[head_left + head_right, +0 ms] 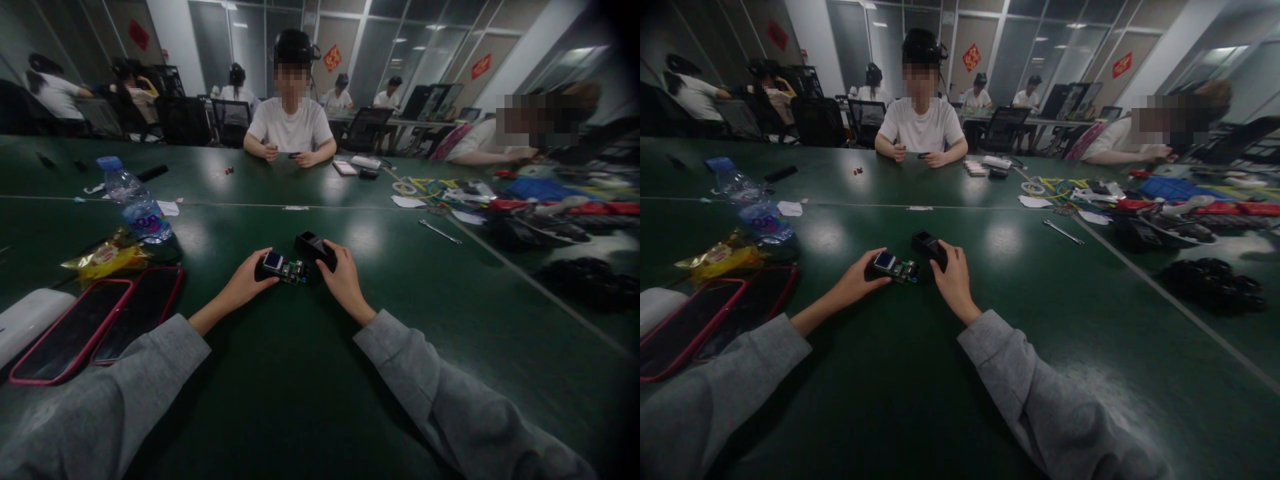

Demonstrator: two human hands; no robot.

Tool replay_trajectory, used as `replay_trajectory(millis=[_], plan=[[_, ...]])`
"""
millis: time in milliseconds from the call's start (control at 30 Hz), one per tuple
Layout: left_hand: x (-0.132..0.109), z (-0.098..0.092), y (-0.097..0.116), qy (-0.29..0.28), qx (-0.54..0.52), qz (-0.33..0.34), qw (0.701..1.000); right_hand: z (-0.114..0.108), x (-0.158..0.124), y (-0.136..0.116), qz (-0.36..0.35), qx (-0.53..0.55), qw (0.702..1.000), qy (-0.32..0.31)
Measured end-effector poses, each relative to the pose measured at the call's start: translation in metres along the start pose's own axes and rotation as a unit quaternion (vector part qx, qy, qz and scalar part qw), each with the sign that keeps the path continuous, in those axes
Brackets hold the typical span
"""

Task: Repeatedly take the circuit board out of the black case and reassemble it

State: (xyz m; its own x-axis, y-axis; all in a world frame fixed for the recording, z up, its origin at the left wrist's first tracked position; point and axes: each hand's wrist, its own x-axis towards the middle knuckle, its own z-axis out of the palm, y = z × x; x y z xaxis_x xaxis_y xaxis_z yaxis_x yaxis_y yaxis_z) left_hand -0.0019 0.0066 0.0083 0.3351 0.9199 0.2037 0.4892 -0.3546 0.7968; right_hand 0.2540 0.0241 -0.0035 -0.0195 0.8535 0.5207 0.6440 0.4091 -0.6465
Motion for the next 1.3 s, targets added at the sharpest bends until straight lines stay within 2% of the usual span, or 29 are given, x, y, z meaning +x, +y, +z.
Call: replay_trajectory(millis=[133, 267, 367, 533, 700, 833, 1033, 1133, 1300], plan=[[0.000, 0.002, -0.001, 0.009, -0.003, 0.015, 1.000, -0.004, -0.004, -0.019, -0.070, 0.051, 0.996, 0.012], [0.002, 0.004, -0.004, 0.021, -0.011, 0.034, 0.999, -0.005, -0.011, -0.038, -0.115, 0.090, 0.989, -0.034], [0.004, 0.006, -0.007, 0.029, -0.014, 0.022, 0.999, -0.004, -0.014, -0.044, -0.132, 0.095, 0.983, -0.084], [0.005, 0.008, -0.013, 0.037, -0.017, 0.017, 0.999, -0.001, -0.013, -0.041, -0.137, 0.091, 0.977, -0.134], [0.003, 0.009, -0.014, 0.071, -0.007, 0.030, 0.997, 0.002, -0.012, -0.035, -0.131, 0.089, 0.973, -0.166], [0.001, 0.007, -0.010, 0.055, 0.009, 0.043, 0.998, 0.003, -0.012, -0.033, -0.116, 0.077, 0.971, -0.196], [0.001, 0.004, -0.004, 0.029, 0.025, 0.085, 0.996, 0.003, -0.012, -0.032, -0.117, 0.076, 0.972, -0.190], [0.002, 0.004, -0.006, 0.030, 0.016, 0.079, 0.996, 0.004, -0.013, -0.031, -0.116, 0.074, 0.975, -0.172], [0.001, 0.004, -0.008, 0.030, 0.012, 0.056, 0.998, 0.004, -0.012, -0.031, -0.108, 0.050, 0.972, -0.201]])
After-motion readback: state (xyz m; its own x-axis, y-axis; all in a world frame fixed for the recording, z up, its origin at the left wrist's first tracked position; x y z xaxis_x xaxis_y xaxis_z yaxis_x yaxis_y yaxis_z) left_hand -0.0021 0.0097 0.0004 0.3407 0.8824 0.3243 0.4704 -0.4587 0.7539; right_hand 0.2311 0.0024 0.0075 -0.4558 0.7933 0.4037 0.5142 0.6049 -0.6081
